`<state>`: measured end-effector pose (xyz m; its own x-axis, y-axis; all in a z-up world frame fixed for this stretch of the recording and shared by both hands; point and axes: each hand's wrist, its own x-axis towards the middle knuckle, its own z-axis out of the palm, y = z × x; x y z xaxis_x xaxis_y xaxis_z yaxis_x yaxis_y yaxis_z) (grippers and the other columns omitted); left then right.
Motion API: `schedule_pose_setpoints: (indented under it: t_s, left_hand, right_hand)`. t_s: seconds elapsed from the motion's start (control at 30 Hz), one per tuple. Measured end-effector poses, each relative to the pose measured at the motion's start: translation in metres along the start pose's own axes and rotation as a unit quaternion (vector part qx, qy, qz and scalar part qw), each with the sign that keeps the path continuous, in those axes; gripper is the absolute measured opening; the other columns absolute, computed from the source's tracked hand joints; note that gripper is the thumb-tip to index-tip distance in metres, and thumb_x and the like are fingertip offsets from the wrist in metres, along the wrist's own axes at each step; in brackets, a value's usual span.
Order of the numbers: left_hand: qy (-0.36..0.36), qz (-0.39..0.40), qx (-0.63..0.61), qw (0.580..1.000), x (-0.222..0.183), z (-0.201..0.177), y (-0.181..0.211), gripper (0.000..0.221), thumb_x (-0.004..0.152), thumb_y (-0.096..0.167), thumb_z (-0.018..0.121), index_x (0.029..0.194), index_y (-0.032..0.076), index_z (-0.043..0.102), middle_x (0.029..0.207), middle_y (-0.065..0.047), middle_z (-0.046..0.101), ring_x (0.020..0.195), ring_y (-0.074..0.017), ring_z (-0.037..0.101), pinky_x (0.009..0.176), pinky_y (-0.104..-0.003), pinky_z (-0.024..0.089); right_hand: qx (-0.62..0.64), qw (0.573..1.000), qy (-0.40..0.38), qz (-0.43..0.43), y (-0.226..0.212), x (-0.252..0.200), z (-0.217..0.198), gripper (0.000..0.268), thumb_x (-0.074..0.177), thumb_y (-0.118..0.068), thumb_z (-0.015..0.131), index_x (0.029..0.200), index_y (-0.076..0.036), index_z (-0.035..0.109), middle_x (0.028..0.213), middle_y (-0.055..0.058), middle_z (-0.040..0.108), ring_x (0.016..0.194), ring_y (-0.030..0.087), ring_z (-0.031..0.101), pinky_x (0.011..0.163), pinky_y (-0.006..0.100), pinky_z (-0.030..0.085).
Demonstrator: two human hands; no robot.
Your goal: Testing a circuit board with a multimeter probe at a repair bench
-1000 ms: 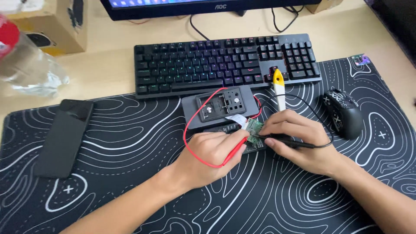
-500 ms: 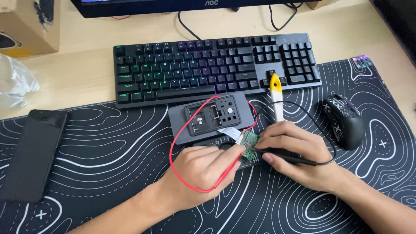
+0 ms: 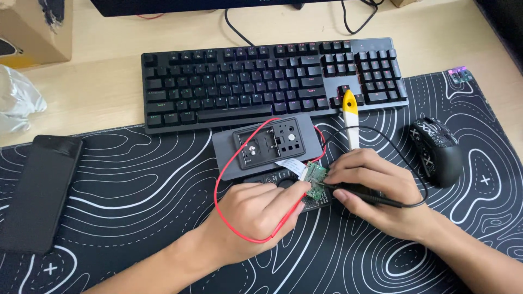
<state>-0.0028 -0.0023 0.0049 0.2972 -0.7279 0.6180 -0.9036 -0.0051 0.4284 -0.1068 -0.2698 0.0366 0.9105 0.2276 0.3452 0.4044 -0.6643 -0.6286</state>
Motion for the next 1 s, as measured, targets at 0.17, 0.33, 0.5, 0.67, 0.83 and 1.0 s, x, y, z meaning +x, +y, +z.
schedule_pose_setpoints:
  t_s: [0.17,0.33,0.5,0.67,0.83,1.0]
  left_hand:
    - [0.0,0.002,0.006,1.0,-0.0005,-0.0001,-0.0002,0.015,0.114,0.006,0.072,0.127,-0.001,0.073,0.072,-0.004,0.059,0.06,-0.0241,0.058,0.062,-0.039,0.053]
    - [0.0,0.005,0.006,1.0,-0.0002,-0.0001,-0.0002,0.015,0.114,0.005,0.073,0.127,-0.001,0.073,0.072,-0.004,0.058,0.059,-0.0234,0.057,0.062,-0.038,0.053]
    - [-0.001,0.002,0.005,1.0,-0.0002,-0.0004,0.0,0.014,0.114,0.005,0.072,0.126,0.0,0.072,0.071,-0.004,0.057,0.059,-0.0245,0.057,0.061,-0.039,0.052]
    - [-0.001,0.003,0.005,1.0,-0.0006,0.0001,-0.0004,0.015,0.114,0.006,0.072,0.127,-0.001,0.073,0.073,-0.004,0.06,0.059,-0.0247,0.059,0.061,-0.039,0.052]
    - [0.005,0.003,0.005,1.0,0.0002,-0.001,-0.0001,0.017,0.114,0.007,0.074,0.129,-0.002,0.074,0.073,-0.004,0.061,0.059,-0.024,0.059,0.061,-0.039,0.053]
    - [-0.005,-0.017,-0.015,1.0,-0.0004,0.0004,-0.0004,0.017,0.115,0.01,0.069,0.129,0.002,0.072,0.071,-0.005,0.061,0.057,-0.0269,0.06,0.06,-0.042,0.052]
  right_hand:
    - [0.002,1.0,0.003,-0.012,0.0001,-0.0002,0.0021,0.021,0.105,-0.015,0.073,0.118,-0.002,0.082,0.118,0.012,0.077,0.113,0.027,0.077,0.109,0.037,0.064]
    - [-0.006,1.0,0.006,-0.002,0.0013,-0.0003,0.0003,0.021,0.106,-0.016,0.073,0.119,-0.003,0.082,0.119,0.011,0.077,0.115,0.027,0.077,0.108,0.037,0.063]
    - [-0.001,1.0,0.003,-0.015,0.0003,-0.0005,0.001,0.022,0.105,-0.016,0.074,0.119,-0.002,0.083,0.118,0.011,0.076,0.117,0.027,0.076,0.11,0.037,0.062]
    - [-0.003,1.0,0.006,-0.005,0.002,-0.0003,0.0008,0.022,0.106,-0.016,0.073,0.12,-0.003,0.083,0.119,0.011,0.076,0.114,0.027,0.076,0.109,0.037,0.062]
    - [-0.003,1.0,0.005,-0.007,0.0002,0.0008,0.0016,0.021,0.105,-0.015,0.073,0.12,-0.003,0.083,0.119,0.011,0.076,0.114,0.026,0.077,0.107,0.037,0.063]
    - [-0.005,1.0,0.004,-0.002,-0.0021,0.0006,0.0012,0.018,0.105,-0.013,0.075,0.118,-0.002,0.082,0.118,0.011,0.076,0.114,0.024,0.076,0.107,0.034,0.063]
